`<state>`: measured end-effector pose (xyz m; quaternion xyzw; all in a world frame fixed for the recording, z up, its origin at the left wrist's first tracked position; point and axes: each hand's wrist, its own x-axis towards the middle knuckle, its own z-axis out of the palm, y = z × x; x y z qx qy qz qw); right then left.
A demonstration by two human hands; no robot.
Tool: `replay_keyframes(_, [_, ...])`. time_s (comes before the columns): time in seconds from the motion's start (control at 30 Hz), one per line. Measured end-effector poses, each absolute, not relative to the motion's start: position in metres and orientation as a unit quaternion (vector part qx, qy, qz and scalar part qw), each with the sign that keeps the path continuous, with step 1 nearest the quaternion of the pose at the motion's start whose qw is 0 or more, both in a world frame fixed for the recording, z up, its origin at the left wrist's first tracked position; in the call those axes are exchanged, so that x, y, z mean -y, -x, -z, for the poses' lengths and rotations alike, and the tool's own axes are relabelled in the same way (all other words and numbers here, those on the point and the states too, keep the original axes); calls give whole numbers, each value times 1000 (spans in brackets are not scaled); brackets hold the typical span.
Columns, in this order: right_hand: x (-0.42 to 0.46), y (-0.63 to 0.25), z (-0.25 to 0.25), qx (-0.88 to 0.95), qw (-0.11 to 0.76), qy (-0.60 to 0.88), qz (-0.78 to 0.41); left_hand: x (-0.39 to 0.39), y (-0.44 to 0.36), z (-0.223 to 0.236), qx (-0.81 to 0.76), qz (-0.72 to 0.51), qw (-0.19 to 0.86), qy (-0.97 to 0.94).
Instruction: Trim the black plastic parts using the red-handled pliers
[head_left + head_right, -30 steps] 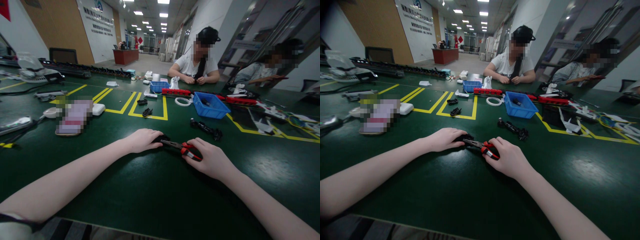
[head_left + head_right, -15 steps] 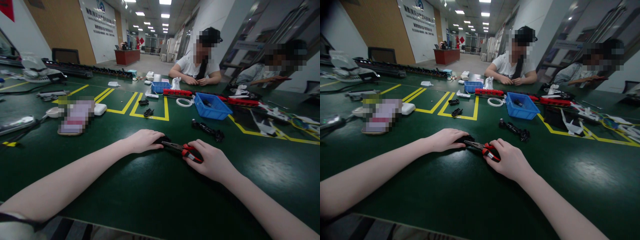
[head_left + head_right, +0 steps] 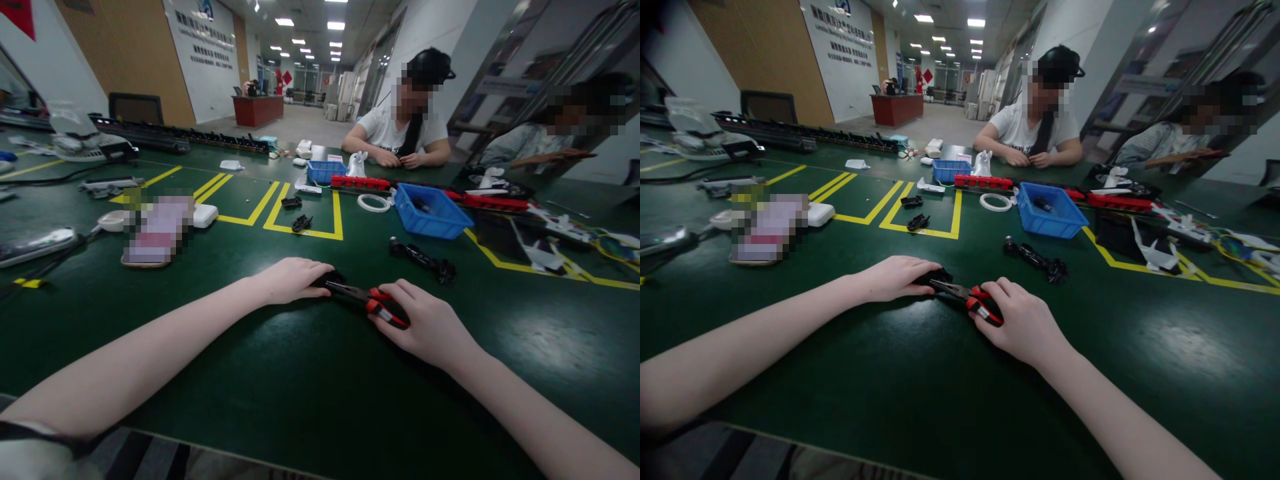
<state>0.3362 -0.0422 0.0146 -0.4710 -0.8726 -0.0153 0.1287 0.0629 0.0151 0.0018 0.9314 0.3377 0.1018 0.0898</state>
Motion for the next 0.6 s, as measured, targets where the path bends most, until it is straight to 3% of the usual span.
replay_keyframes(0.6, [46,-328,-12,834,125,534,-60,-12,-69,2,-413,-106,74,-902])
